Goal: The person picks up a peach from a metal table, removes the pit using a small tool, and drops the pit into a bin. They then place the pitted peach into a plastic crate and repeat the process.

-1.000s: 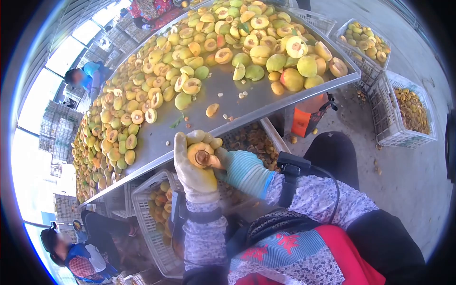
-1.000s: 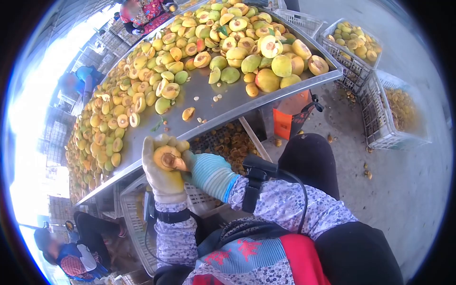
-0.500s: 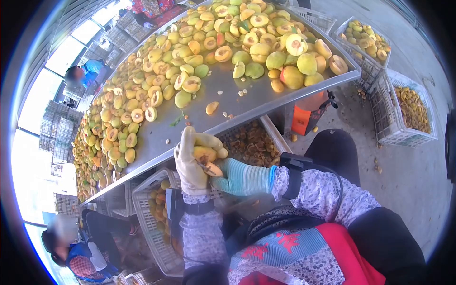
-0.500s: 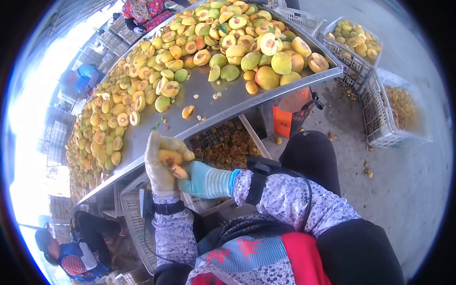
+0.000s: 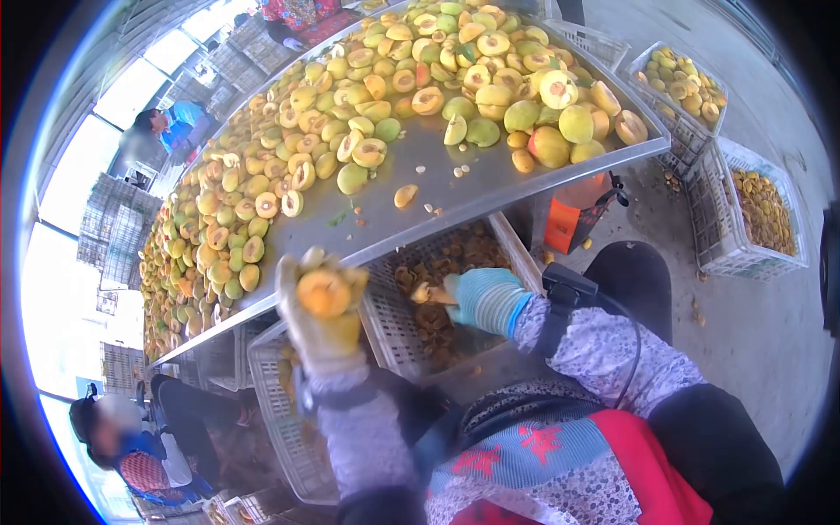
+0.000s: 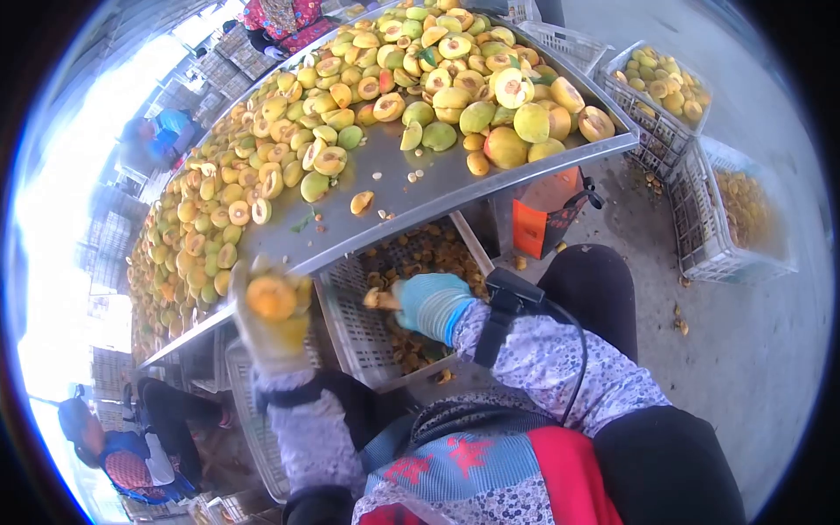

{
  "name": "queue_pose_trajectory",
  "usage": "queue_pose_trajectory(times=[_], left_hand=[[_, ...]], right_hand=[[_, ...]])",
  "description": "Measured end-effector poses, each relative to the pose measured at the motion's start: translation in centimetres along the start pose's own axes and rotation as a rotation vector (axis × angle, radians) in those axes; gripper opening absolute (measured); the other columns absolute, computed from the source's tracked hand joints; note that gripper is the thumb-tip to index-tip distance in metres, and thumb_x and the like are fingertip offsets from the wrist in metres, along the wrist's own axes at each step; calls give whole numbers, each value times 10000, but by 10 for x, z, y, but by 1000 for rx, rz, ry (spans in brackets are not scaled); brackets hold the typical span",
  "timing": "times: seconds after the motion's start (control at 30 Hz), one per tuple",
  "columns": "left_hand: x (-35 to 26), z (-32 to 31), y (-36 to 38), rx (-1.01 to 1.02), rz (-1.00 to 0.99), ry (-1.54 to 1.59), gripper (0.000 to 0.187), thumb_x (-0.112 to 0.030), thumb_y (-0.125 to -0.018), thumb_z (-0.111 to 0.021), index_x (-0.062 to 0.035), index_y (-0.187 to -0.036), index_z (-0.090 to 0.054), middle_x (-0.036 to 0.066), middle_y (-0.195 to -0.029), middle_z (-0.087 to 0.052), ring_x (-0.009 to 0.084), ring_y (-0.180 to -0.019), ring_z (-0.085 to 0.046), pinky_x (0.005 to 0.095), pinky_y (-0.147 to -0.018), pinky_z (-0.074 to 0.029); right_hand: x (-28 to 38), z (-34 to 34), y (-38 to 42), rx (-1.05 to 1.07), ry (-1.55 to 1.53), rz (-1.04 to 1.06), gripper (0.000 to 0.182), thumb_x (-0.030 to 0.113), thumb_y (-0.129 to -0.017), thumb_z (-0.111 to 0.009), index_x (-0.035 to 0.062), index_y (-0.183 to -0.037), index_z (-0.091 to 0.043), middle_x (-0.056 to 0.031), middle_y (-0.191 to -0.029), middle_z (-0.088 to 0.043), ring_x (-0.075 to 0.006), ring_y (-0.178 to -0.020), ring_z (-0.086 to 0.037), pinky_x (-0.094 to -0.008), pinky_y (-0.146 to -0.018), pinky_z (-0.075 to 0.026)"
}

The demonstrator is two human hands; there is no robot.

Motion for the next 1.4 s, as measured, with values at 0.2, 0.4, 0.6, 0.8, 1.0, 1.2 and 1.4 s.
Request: queue_pose_trajectory(times=[0.2,0.4,0.6,0.8,1.0,1.2,1.4], left_hand=[[-110,136,41,-212,72,-1486,415,-312,-996,-553,37,-1211,-619,90,-1000,-696,162,-822,-633,310,-763,-515],[-78,56,-28,-188,-211,-1114,406,-290,-982,-610,21,-1245,-620,120,-1157,-657,161,-1060,-575,293,-934,-447],[22,-36,-180,184,-394,-1720,677,-482,-850,-682,-45,-1347,-540,229,-1282,-605,374,-1182,-577,404,-997,-443],[61,-31,-205,297,-210,-1831,583,-456,-815,-703,-126,-1281,-589,197,-1118,-677,351,-1044,-652,449,-908,-495],[24,-56,-93,255,115,-576,484,-450,-1017,-453,-19,-1166,-618,104,-918,-671,160,-736,-636,260,-631,-522],[24,-65,-27,270,-12,-595,684,-596,-1012,-366,20,-1181,-611,122,-926,-677,166,-775,-648,250,-656,-514],[33,-55,-19,231,-121,-672,524,-406,-1067,-351,48,-1203,-574,161,-941,-703,205,-817,-663,325,-774,-531]], right_hand=[[-24,-9,-21,-474,-4,99,283,297,-929,-554,71,-1072,-648,-184,-901,-711,-347,-878,-704,-476,-755,-547],[-13,2,-7,-364,-2,53,273,289,-886,-596,59,-1032,-581,-147,-757,-685,-370,-717,-678,-489,-648,-534],[-16,8,-1,-349,-85,15,254,300,-908,-557,58,-979,-588,-175,-742,-677,-382,-695,-672,-494,-658,-532],[-12,21,-3,-278,-221,12,276,291,-873,-633,65,-1017,-569,-174,-853,-696,-375,-817,-687,-497,-719,-539],[3,31,-9,-781,-480,222,273,313,-899,-625,66,-993,-558,-188,-708,-649,-402,-691,-654,-504,-629,-517],[22,38,-3,-632,-466,258,324,325,-871,-655,57,-1030,-566,-188,-830,-673,-400,-800,-663,-501,-688,-523],[26,34,-3,-525,-375,166,327,320,-886,-644,55,-1059,-565,-180,-858,-682,-402,-822,-666,-505,-718,-527]])
Point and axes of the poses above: each hand's wrist, its own y-axis away from the middle knuckle, its own z-axis out of the back of the hand, x = y × z, the point moved 3 cm from there along -y, towards the middle knuckle
